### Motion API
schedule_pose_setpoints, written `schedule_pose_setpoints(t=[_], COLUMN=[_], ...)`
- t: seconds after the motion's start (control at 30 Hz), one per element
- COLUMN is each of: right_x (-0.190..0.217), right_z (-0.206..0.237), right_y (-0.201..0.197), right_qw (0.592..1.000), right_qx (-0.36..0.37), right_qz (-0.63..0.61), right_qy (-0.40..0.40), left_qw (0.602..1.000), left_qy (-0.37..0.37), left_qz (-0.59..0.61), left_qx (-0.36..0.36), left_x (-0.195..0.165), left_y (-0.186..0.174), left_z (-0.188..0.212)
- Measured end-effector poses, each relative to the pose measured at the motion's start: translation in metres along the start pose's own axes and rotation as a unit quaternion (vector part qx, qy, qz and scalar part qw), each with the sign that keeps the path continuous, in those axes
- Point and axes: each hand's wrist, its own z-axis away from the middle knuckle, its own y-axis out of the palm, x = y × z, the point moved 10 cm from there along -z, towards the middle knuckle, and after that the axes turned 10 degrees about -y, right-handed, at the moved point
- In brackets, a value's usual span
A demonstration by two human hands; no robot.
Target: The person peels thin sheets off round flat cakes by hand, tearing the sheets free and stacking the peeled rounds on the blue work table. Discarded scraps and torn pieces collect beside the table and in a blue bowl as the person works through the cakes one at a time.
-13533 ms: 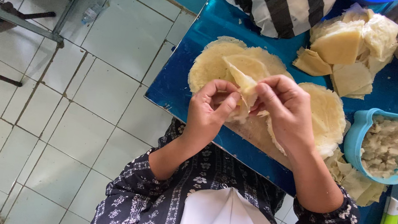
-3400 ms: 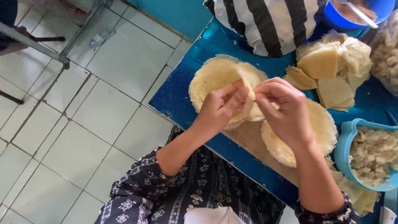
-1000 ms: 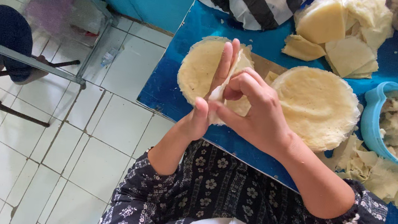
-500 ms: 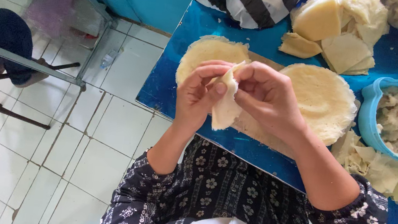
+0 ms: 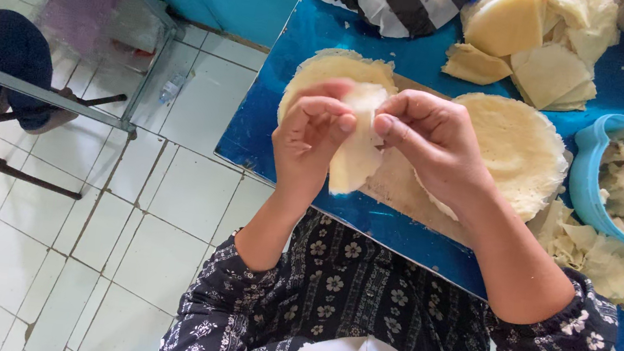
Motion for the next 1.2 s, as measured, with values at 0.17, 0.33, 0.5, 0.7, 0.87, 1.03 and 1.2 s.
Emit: schedule_pose_setpoints(t=[0.17,0.33,0.5,0.7,0.87,1.03,1.2], right_x=[0.013,0.019,0.011,0.005,0.005,0.004,-0.005], right_z=[-0.001,-0.003,-0.003,0.0,0.001,-0.001,0.002], right_y=[0.009,0.01,0.005,0.002,0.007,0.008,-0.007], right_qw=[0.999,0.998,0.997,0.998,0.992,0.996,0.997], right_qx=[0.018,0.004,-0.01,-0.012,-0.001,-0.003,-0.049], right_qz=[-0.007,0.035,0.068,0.056,0.11,0.055,-0.054], right_qy=[-0.042,-0.058,-0.043,-0.038,-0.055,-0.068,-0.014], left_qw=[0.975,0.996,0.993,0.996,0.985,0.986,0.997], left_qy=[0.086,0.003,-0.027,-0.031,0.052,0.036,-0.047], left_qz=[-0.206,-0.09,-0.115,-0.085,-0.162,-0.159,-0.048], left_qx=[-0.025,0.023,0.004,-0.013,-0.016,-0.02,-0.032], left_x=[-0.023,-0.006,0.0,0.0,-0.015,-0.008,0.014], left_y=[0.007,0.015,0.011,0.002,0.006,0.005,-0.003], left_z=[0.009,0.007,0.008,0.01,0.011,0.013,0.013])
